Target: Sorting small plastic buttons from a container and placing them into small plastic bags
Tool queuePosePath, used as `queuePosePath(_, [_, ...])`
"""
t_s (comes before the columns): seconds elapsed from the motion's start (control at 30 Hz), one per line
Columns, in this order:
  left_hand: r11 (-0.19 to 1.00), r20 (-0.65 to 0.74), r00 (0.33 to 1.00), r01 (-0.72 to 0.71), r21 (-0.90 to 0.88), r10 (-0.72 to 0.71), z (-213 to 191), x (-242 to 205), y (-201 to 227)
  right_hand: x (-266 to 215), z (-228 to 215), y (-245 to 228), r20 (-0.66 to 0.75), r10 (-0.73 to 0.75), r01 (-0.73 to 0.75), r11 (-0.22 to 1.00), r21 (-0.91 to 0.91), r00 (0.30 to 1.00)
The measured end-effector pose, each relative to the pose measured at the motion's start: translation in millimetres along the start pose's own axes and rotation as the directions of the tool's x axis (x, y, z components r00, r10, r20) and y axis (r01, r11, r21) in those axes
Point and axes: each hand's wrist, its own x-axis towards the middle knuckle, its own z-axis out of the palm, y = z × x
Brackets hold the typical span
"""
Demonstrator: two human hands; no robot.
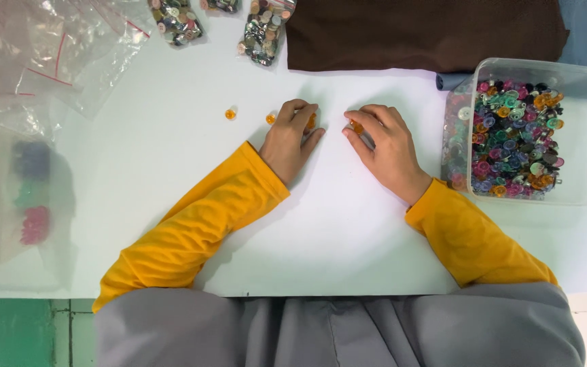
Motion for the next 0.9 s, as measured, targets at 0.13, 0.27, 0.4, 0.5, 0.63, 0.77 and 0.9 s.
queuePosePath(0.13, [1.000,-0.001,1.000,0.006,-0.027,-0.006,4,-4,-3,-1,-1,-2,0.001,-0.001,0.001,1.000,-0.015,1.000])
queuePosePath(0.27, [0.999,-0.009,0.999,-0.043,0.001,0.043,-1,-6,4,2,-7,-10,-0.027,-0.015,0.015,1.000,-0.013,1.000])
queuePosePath(0.4, [0.969,-0.051,0.978,-0.190,0.158,0.200,8,-14,4,0,-11,-13,-0.132,-0.071,0.077,0.996,0.040,0.989])
queuePosePath(0.5, [0.921,-0.139,0.931,-0.297,0.251,0.338,0,-22,24,-4,-28,-27,-0.195,-0.118,0.118,0.993,-0.012,0.974])
queuePosePath(0.63, [0.874,-0.242,0.849,-0.407,0.266,0.469,12,-8,67,-23,-77,-36,-0.274,-0.214,0.165,0.967,-0.193,0.937])
queuePosePath(0.77, [0.835,-0.198,0.811,-0.534,0.132,0.550,34,15,143,-37,-143,-26,-0.249,-0.142,0.043,0.929,-0.367,0.958])
queuePosePath(0.9, [0.823,-0.002,0.846,-0.518,0.232,0.533,101,54,191,-51,-189,24,-0.068,0.118,-0.131,0.962,-0.240,0.991])
